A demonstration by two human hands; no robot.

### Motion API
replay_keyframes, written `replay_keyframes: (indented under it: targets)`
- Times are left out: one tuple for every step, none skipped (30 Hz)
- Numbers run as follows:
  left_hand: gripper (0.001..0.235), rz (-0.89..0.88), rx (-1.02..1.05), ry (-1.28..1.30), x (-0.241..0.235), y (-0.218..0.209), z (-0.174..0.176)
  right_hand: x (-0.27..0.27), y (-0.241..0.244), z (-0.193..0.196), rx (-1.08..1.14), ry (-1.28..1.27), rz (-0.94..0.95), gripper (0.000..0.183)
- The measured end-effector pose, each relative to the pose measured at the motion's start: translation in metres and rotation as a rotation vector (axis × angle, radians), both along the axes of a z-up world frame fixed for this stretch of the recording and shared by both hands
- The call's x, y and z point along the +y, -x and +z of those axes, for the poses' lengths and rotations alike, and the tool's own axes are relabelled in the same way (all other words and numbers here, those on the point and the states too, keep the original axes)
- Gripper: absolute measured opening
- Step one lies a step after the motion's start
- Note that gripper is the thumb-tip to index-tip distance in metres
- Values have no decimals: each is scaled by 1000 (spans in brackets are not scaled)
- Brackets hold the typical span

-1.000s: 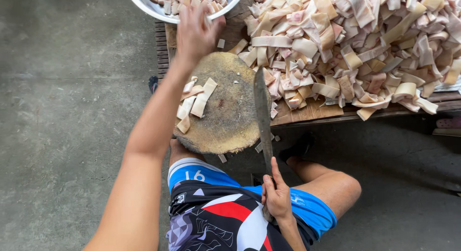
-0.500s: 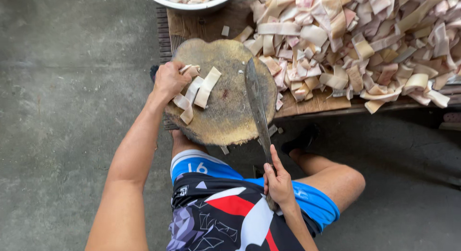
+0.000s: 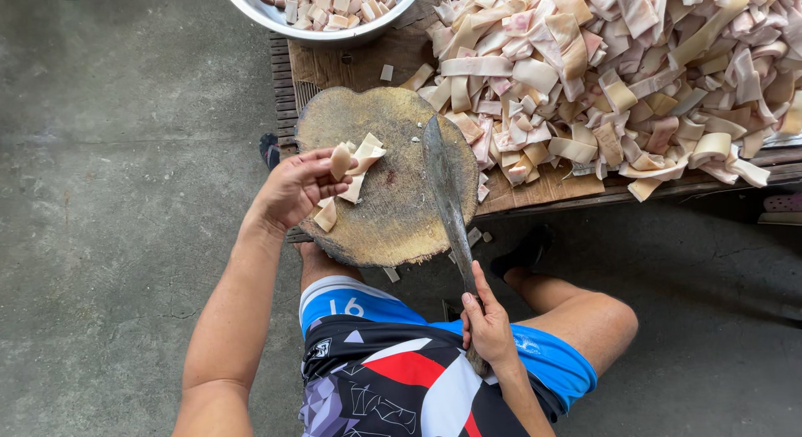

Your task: The person sits on the floor and uses a large knife to chop strips of pork skin into small pieces on a wooden cutting board. The chopped pieces are periodically swept into a metal bowl.

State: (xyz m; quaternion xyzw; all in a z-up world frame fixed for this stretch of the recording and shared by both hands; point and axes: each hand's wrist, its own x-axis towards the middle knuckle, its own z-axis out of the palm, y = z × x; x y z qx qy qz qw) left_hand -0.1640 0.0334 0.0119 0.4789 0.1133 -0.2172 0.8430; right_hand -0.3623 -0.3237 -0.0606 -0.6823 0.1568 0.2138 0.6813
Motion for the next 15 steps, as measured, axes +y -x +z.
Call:
replay_keyframes:
  targets:
    - [36, -6, 14, -22, -4, 3, 0, 0, 1, -1, 8, -5, -3, 66]
    - [36, -7, 30, -36, -9, 5, 0, 0, 0, -2, 15, -9, -6, 66]
    - [35, -10, 49, -49, -14, 7, 0, 0, 0, -2, 25, -13, -13, 65]
    - [35, -14, 67, -62, -21, 9, 0, -1, 1, -3, 22, -12, -9, 65]
    - [34, -20, 87, -111, -30, 12, 0, -1, 0, -3, 16, -11, -7, 65]
    - [34, -26, 107, -160, -40, 16, -1, -1, 0, -3, 9, -9, -5, 65]
    - [33, -36, 125, -209, -51, 19, -4, 0, -1, -3, 8, -24, -13, 65]
    - [32, -64, 109, -243, -62, 22, -8, 1, -2, -3, 7, -39, -22, 65]
    - [31, -93, 94, -276, -74, 26, -15, 2, 0, -2, 8, -51, -32, 65]
    - [30, -123, 78, -308, -86, 30, -23, 5, 2, 0, -28, -16, -35, 64]
    - [29, -132, 62, -369, -99, 34, -34, 8, 5, 2, -62, 22, -36, 62]
    - [28, -140, 46, -431, -113, 39, -45, 11, 6, 6, -96, 61, -36, 61]
    - [27, -141, 34, -493, -121, 46, -54, 11, 8, 12, -142, 157, -10, 61]
    - [23, -135, -142, -727, -125, 54, -60, 11, 9, 19, -187, 253, 18, 61]
    - [20, -123, -322, -961, -125, 61, -65, 10, 9, 26, -233, 346, 51, 60]
